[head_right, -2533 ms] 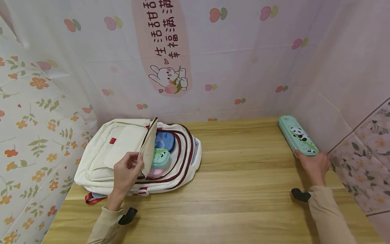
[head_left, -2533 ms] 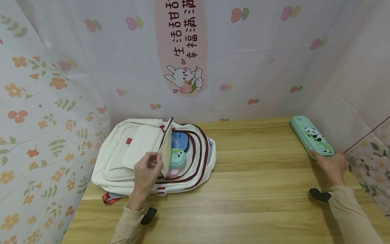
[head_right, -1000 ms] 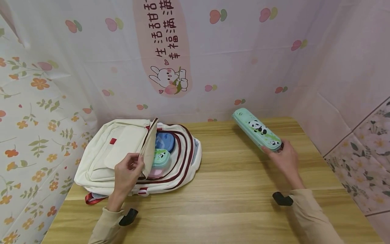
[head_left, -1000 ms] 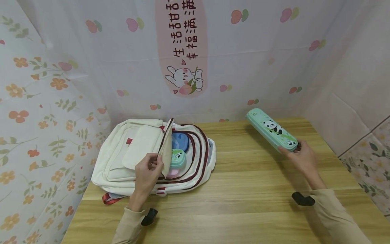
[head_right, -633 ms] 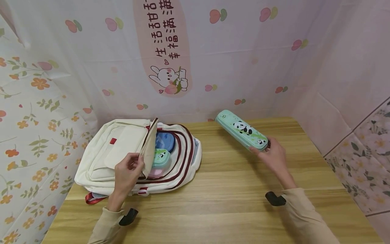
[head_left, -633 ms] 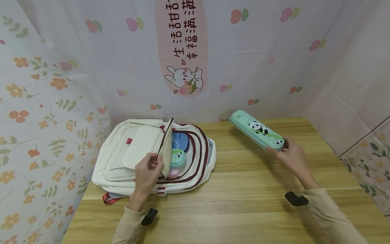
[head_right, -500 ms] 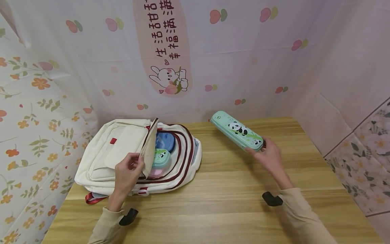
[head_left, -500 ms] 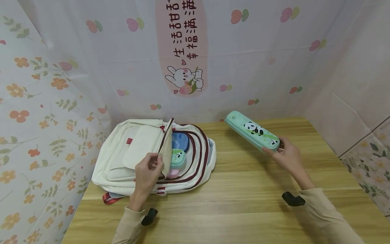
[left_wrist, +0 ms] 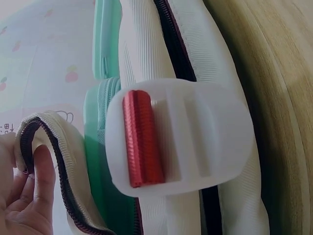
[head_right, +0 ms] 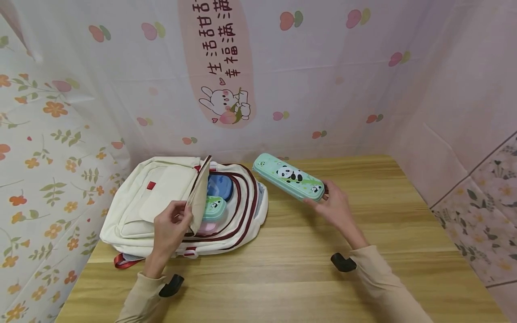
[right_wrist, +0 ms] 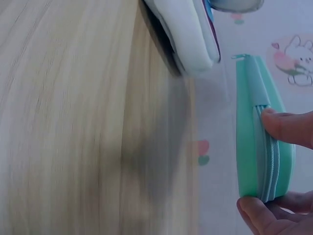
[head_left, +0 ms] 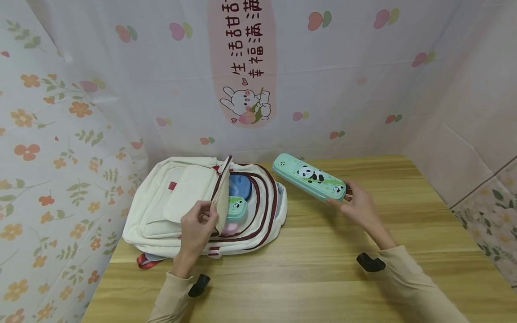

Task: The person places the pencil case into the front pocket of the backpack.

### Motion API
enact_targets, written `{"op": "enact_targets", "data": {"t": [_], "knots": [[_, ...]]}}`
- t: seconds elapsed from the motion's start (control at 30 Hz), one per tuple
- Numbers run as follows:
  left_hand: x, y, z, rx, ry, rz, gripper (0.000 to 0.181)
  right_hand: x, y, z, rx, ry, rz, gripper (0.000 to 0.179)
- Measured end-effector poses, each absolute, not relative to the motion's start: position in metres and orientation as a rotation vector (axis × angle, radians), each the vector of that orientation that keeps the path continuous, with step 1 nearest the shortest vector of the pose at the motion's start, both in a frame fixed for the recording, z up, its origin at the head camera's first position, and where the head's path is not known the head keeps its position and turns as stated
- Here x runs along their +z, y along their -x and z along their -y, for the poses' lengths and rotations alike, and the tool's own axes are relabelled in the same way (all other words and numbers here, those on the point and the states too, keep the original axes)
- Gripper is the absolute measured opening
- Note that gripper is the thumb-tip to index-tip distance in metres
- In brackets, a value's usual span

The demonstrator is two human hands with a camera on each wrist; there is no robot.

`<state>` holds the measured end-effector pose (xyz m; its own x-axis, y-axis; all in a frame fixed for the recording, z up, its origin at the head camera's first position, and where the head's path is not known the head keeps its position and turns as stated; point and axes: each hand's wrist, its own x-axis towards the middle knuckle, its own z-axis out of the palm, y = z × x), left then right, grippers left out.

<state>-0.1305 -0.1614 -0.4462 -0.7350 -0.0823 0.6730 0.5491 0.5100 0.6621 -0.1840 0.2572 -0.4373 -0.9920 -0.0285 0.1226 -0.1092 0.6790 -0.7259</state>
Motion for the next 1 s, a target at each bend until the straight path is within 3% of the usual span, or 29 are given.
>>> {"op": "enact_targets", "data": {"t": [0.3,0.7,1.0], "knots": [[-0.442,0.134,0.16,-1.184,0.354,2.095,0.012,-0.441,0.191,-0.224,1.243,-0.268,2.793,0.075],[-0.4,0.125,0.141,-1.258,0.257,2.096,0.011,-0.445,0.196,-0.188,1.315,-0.462,2.761,0.072],[-0.434,0.146,0.155,-1.358,0.192,2.217,0.016,-0.444,0.213,-0.174,1.383,-0.48,2.76,0.075]]}}
